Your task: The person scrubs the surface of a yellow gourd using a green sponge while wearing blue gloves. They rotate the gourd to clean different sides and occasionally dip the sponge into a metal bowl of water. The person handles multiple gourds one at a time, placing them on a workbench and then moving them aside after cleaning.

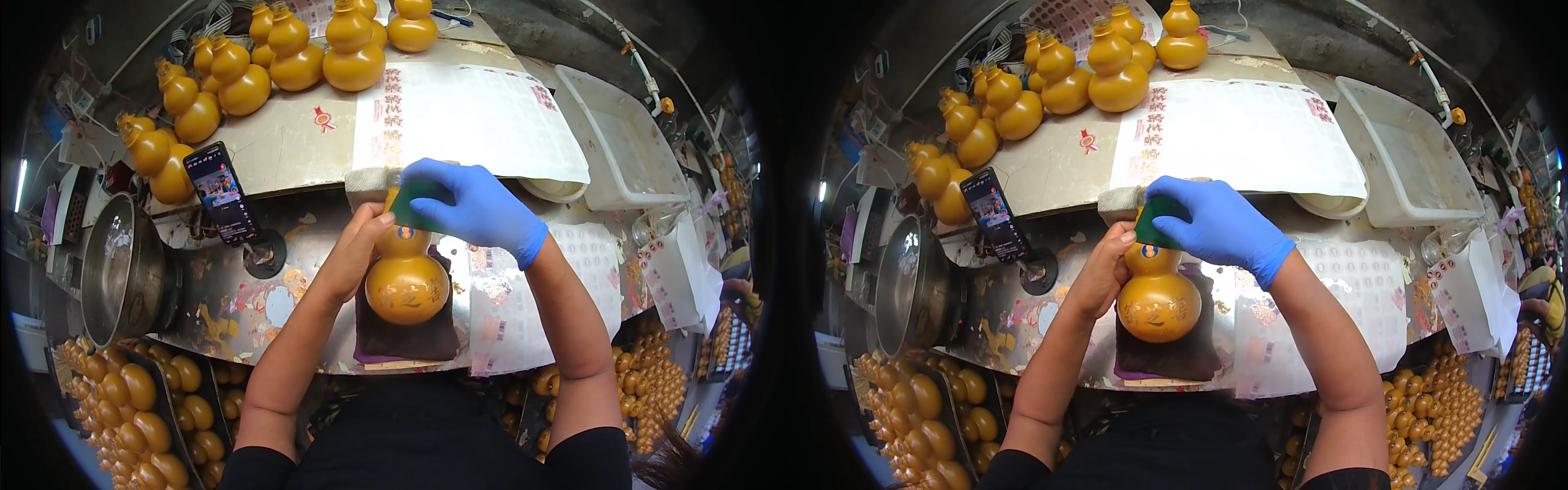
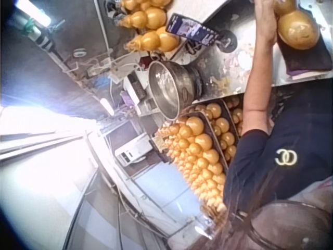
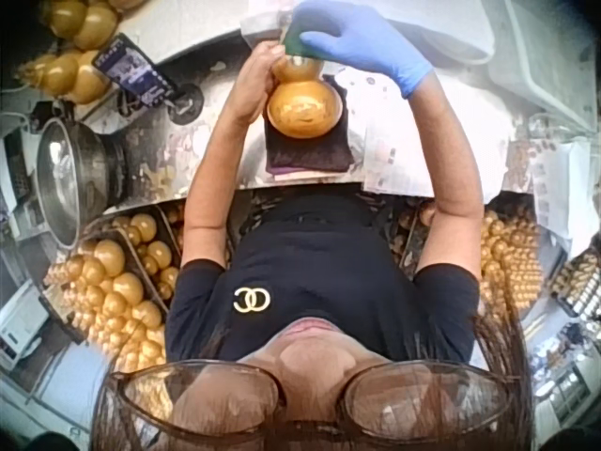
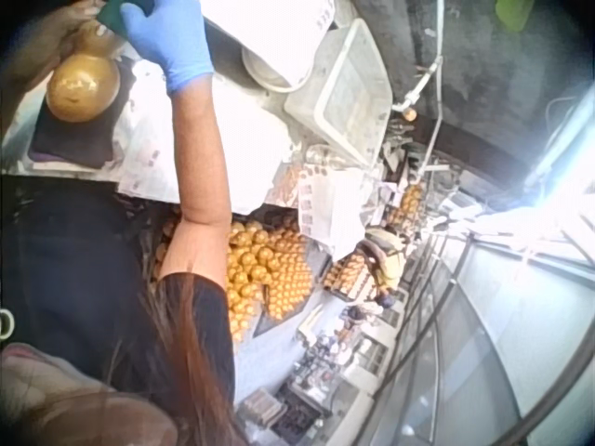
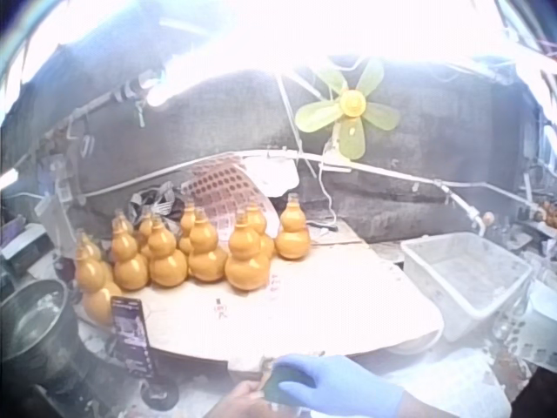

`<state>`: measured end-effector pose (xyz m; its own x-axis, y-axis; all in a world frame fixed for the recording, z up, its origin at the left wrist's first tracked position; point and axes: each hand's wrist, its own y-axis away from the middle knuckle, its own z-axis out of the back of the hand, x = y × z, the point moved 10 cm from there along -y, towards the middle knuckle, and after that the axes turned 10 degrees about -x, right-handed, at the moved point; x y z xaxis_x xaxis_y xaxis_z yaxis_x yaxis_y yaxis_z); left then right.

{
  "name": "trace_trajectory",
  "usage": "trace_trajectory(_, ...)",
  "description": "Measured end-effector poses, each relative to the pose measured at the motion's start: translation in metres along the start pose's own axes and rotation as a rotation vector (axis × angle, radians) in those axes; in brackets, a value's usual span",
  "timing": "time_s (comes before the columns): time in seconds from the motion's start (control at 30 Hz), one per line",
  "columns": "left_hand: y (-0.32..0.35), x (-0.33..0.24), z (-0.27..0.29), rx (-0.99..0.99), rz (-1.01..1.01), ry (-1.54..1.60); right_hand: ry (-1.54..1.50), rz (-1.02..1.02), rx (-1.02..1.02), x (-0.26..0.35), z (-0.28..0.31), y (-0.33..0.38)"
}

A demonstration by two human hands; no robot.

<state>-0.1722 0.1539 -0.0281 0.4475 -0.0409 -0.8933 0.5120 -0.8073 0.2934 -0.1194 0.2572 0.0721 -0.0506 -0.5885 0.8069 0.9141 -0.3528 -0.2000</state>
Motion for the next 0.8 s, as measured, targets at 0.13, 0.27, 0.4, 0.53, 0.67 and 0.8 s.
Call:
trace_trajectory(0.13,0.001,-0.008,-0.002,-0.09,-0.003,-0.195,0.084,0.024,-0.019,0.001,0.001,-0.004)
trace_trajectory(0.27,-0.005,-0.003,0.003,-0.176,-0.054,-0.292,0.124,0.035,-0.044,0.003,0.002,-0.005)
trace_trajectory(0.4,-0.007,-0.001,0.001,-0.151,-0.04,-0.192,0.086,0.031,-0.088,0.001,0.006,-0.002)
trace_trajectory(0.53,-0.006,-0.003,0.002,-0.15,-0.062,-0.143,0.08,0.007,-0.126,0.001,0.008,0.001)
trace_trajectory(0.67,-0.009,-0.001,0.005,-0.087,-0.076,-0.079,0.07,0.01,-0.204,-0.004,0.011,0.009)
trace_trajectory(0.8,-0.003,-0.003,0.005,-0.064,-0.047,-0.002,-0.044,-0.059,-0.394,-0.012,0.016,0.029)
